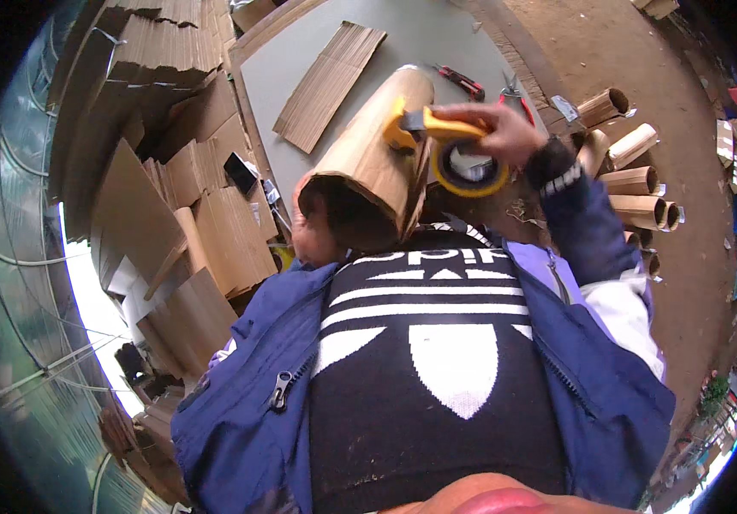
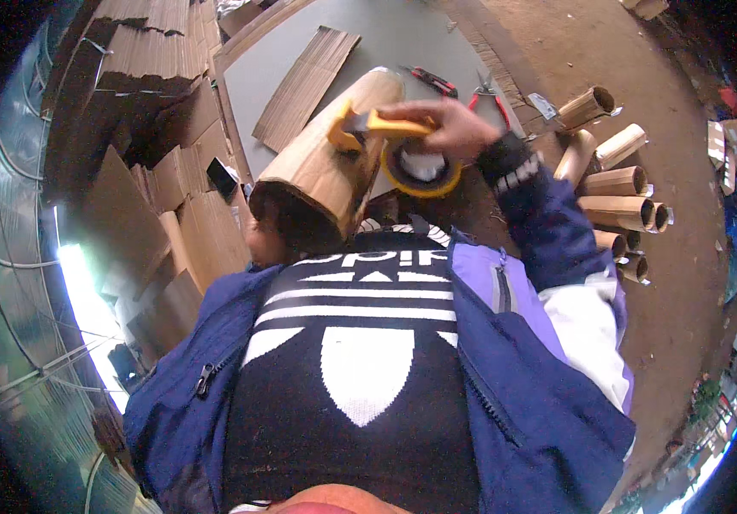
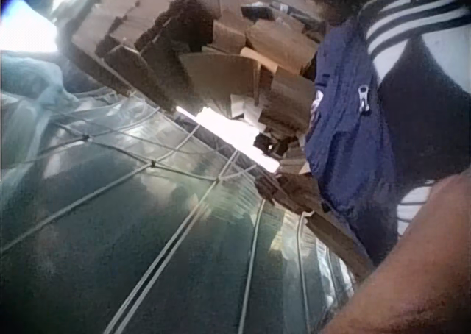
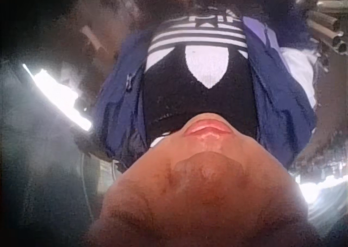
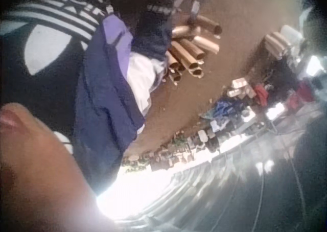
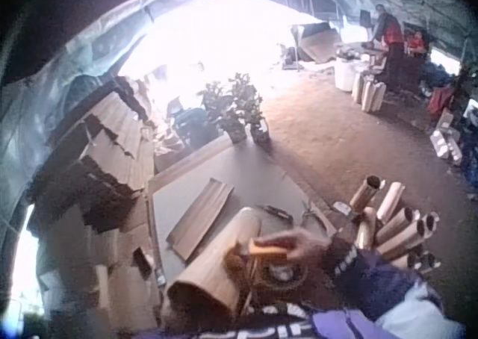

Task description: The person rolls a flat cardboard sheet around a cylindrical core to form a tube, then secures the seam with packing tape. They repeat the process to make a second tube, then move a potted plant and stack flat cardboard sheets nearby.

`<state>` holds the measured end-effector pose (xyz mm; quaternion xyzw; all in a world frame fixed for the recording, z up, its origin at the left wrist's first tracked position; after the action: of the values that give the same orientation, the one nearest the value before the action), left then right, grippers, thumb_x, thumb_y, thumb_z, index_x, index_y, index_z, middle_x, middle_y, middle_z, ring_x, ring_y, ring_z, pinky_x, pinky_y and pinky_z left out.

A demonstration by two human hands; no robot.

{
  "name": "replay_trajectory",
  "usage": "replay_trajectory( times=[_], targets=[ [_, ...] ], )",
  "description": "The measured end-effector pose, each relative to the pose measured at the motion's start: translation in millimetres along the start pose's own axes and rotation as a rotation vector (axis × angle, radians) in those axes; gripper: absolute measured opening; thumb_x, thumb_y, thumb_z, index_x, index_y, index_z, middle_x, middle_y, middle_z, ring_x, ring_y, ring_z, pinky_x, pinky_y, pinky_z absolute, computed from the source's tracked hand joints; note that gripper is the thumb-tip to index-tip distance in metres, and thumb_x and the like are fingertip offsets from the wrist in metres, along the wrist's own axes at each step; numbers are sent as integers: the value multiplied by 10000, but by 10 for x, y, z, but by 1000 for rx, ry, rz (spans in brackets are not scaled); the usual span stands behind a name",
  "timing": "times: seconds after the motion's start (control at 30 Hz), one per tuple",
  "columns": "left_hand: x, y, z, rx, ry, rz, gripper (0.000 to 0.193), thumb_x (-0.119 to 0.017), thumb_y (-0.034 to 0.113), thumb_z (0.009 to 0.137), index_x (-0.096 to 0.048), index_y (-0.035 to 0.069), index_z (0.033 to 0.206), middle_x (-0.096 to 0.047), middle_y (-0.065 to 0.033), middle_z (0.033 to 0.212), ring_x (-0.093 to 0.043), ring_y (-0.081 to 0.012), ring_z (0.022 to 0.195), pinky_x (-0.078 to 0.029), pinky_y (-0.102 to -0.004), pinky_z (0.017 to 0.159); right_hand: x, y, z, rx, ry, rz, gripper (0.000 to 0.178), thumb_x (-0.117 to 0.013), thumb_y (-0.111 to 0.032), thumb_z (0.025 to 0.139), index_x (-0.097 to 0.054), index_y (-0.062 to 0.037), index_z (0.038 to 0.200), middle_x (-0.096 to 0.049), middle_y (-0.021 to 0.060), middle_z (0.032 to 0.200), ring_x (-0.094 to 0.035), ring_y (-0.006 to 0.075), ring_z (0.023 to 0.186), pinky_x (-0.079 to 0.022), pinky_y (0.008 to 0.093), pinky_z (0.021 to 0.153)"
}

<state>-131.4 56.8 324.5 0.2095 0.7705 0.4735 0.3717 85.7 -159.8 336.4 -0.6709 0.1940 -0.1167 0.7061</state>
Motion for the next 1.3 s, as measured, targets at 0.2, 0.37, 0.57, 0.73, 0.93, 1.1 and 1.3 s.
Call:
replay_trajectory(
  times=[0.2, 0.37, 0.57, 0.73, 0.93, 1.1, 1.3],
  targets=[
    [-143, 354, -214, -244, -258, 731, 509, -680, -2, 861, -523, 53, 1342, -557, -107, 1345, -546, -282, 1238, -466, -407, 1030, -261, -238, 717, -184, -299, -431, 600, -736, 22, 752, -624, -125, 1322, -658, 83, 1256, -641, 203, 1101, -494, 316, 1016],
    [-859, 755, -272, -889, -813, 1237, 425, -731, 12, 766, -651, 48, 1182, -625, -140, 1221, -599, -333, 1131, -502, -415, 979, -521, -227, 823, -215, -326, -352, 614, -715, 51, 756, -614, -126, 1335, -639, 87, 1279, -626, 202, 1131, -482, 320, 1029],
    [-1227, 766, -289, -1051, -1023, 1377, 439, -700, 88, 782, -650, 172, 1210, -607, -51, 1229, -599, -237, 965, -531, -361, 884, -467, -178, 869, -243, -240, -307, 643, -700, 36, 732, -612, -146, 1342, -632, 88, 1288, -618, 193, 1127, -491, 312, 1010],
    [-1406, 596, -371, -1073, -1128, 1590, 301, -682, 160, 775, -668, 178, 1075, -649, 20, 1193, -572, -192, 926, -538, -308, 845, -569, -333, 855, -219, -296, -498, 618, -711, 3, 735, -613, -111, 1335, -649, 82, 1292, -643, 185, 1104, -486, 312, 1018],
    [-1428, 656, -342, -1114, -1063, 1524, 239, -668, 145, 781, -677, 117, 1018, -690, 5, 1067, -596, -205, 960, -551, -302, 852, -348, -531, 628, -121, -271, -772, 632, -744, -19, 738, -617, -171, 1338, -674, 99, 1243, -675, 215, 1038, -517, 318, 964],
    [-1341, 668, -346, -1136, -1004, 1497, 232, -706, 137, 814, -703, 129, 1046, -714, 9, 1083, -612, -198, 874, -573, -270, 751, -210, -352, -86, -42, -90, -696, 644, -744, -45, 735, -621, -232, 1339, -689, 120, 1107, -669, 242, 955, -531, 346, 883],
    [-1001, 670, -250, -1057, -784, 1433, 347, -732, 81, 726, -704, 120, 1069, -706, -13, 1135, -623, -224, 916, -560, -294, 815, -364, 466, -600, -195, 123, -142, 686, -664, 148, 711, -593, -80, 1354, -628, 107, 1212, -582, 190, 1170, -392, 331, 1111]
  ],
)
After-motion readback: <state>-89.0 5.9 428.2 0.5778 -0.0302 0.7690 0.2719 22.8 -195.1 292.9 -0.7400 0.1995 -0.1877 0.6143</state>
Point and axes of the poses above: each hand's wrist, its own z-axis towards the middle knuckle, its own x-axis out of the back of the hand, y = z × x, the point moved 9 cm from there along z, towards the middle knuckle
